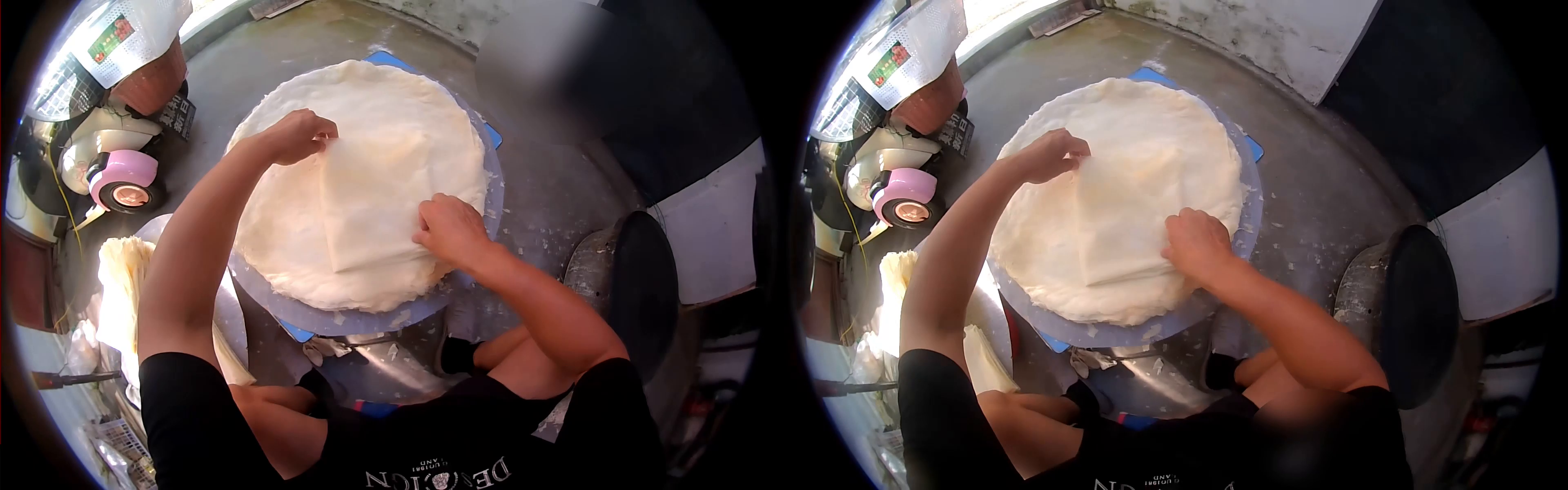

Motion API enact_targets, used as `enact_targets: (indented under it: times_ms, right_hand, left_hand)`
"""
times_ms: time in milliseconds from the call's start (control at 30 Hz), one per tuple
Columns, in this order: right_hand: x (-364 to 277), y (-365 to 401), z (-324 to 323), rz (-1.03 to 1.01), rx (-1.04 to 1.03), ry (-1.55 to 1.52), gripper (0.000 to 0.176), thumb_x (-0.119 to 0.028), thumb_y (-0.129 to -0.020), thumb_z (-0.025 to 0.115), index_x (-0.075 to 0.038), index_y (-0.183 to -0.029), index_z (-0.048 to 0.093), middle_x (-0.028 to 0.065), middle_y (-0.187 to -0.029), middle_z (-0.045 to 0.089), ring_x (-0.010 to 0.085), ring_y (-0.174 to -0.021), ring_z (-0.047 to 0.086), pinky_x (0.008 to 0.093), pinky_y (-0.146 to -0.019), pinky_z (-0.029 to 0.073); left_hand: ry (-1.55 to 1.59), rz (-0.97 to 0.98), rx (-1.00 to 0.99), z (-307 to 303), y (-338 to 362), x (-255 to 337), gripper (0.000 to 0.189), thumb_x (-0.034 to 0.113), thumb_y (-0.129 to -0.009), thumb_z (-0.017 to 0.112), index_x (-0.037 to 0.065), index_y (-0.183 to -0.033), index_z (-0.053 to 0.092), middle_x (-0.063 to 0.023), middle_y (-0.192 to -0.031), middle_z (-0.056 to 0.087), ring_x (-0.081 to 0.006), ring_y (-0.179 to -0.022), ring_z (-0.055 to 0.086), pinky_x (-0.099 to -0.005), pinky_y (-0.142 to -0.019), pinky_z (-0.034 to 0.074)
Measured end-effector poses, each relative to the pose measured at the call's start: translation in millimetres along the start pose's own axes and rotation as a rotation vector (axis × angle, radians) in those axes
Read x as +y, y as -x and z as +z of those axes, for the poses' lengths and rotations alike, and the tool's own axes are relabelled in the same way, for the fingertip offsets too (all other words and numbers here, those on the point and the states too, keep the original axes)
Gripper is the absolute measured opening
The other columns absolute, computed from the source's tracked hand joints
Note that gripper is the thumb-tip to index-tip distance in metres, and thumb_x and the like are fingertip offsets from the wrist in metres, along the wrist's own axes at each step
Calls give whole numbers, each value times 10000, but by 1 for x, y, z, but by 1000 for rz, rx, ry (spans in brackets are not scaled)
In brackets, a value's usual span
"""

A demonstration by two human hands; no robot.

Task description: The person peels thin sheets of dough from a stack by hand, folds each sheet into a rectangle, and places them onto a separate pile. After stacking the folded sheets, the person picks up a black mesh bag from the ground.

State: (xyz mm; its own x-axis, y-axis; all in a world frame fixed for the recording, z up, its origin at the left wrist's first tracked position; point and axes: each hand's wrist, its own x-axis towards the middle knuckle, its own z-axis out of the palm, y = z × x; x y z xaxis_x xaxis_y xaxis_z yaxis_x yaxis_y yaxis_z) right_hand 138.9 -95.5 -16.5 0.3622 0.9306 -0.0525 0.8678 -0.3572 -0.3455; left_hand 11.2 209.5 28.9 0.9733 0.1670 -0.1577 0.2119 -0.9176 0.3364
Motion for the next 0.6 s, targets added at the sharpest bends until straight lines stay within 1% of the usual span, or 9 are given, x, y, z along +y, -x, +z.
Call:
enact_targets:
  times_ms: [67, 100, 200, 267, 300, 367, 400, 467, 600]
  right_hand:
    - [0, 0, 2, -4, 4, -11, 184, -218, -755, 758, -80, -780, 638, 131, -884, 621, 337, -904, 625, 446, -782, 496]
    - [-1, 1, 1, -2, 6, -9, 184, -218, -755, 758, -80, -780, 638, 131, -884, 621, 337, -904, 625, 446, -782, 496]
    - [-2, 1, -4, 44, -45, -19, 209, -231, -751, 767, -82, -823, 639, 131, -900, 626, 339, -912, 627, 441, -791, 498]
    - [-2, 1, -9, 88, -23, -17, 271, -260, -759, 775, -59, -881, 640, 152, -938, 663, 354, -940, 647, 440, -812, 507]
    - [-3, 0, -12, 83, -21, -17, 271, -260, -759, 775, -59, -881, 640, 152, -938, 663, 354, -940, 647, 440, -812, 507]
    - [-5, -4, -18, 234, 26, -49, 393, -318, -743, 801, -29, -951, 633, 183, -982, 693, 368, -971, 667, 447, -836, 518]
    - [-6, -8, -19, 226, 28, -56, 393, -318, -743, 801, -29, -951, 633, 183, -982, 693, 368, -971, 667, 447, -836, 518]
    - [-4, -16, -19, 318, 13, -8, 469, -357, -722, 817, -16, -979, 625, 199, -996, 705, 375, -982, 678, 455, -845, 523]
    - [-10, -25, -18, 289, -65, 11, 527, -347, -721, 805, 8, -1065, 624, 196, -989, 711, 368, -995, 686, 443, -867, 542]
  left_hand:
    - [81, -158, -76, 6, -8, -7, 261, 3, -821, 598, 56, -1072, 644, -108, -872, 692, -288, -1050, 600, -394, -929, 469]
    - [81, -155, -75, 11, -12, -6, 261, 3, -821, 598, 56, -1072, 644, -108, -872, 692, -288, -1050, 600, -394, -929, 469]
    - [-225, -56, -39, 21, -13, 1, 336, -28, -786, 588, 57, -1110, 616, -97, -906, 691, -305, -1104, 588, -405, -957, 456]
    - [-263, -159, 41, 24, -4, 18, 481, -32, -766, 601, 96, -1230, 591, -116, -1134, 667, -309, -1186, 562, -395, -1048, 439]
    - [-266, -163, 44, 27, 4, 21, 481, -32, -766, 601, 96, -1230, 591, -116, -1134, 667, -309, -1186, 562, -395, -1048, 439]
    - [48, -89, 326, 33, 25, 28, 593, -70, -754, 593, 110, -1318, 549, -113, -1232, 630, -313, -1249, 520, -404, -1063, 435]
    - [39, -95, 326, 35, 37, 34, 593, -70, -754, 593, 110, -1318, 549, -113, -1232, 630, -313, -1249, 520, -404, -1063, 435]
    - [163, -49, 511, 41, 65, 50, 585, -65, -760, 596, 99, -1321, 570, -150, -1270, 614, -334, -1256, 529, -423, -1062, 433]
    - [217, -155, 440, 45, 143, 86, 469, -12, -828, 612, 102, -1283, 614, -108, -1214, 666, -295, -1170, 607, -396, -988, 492]
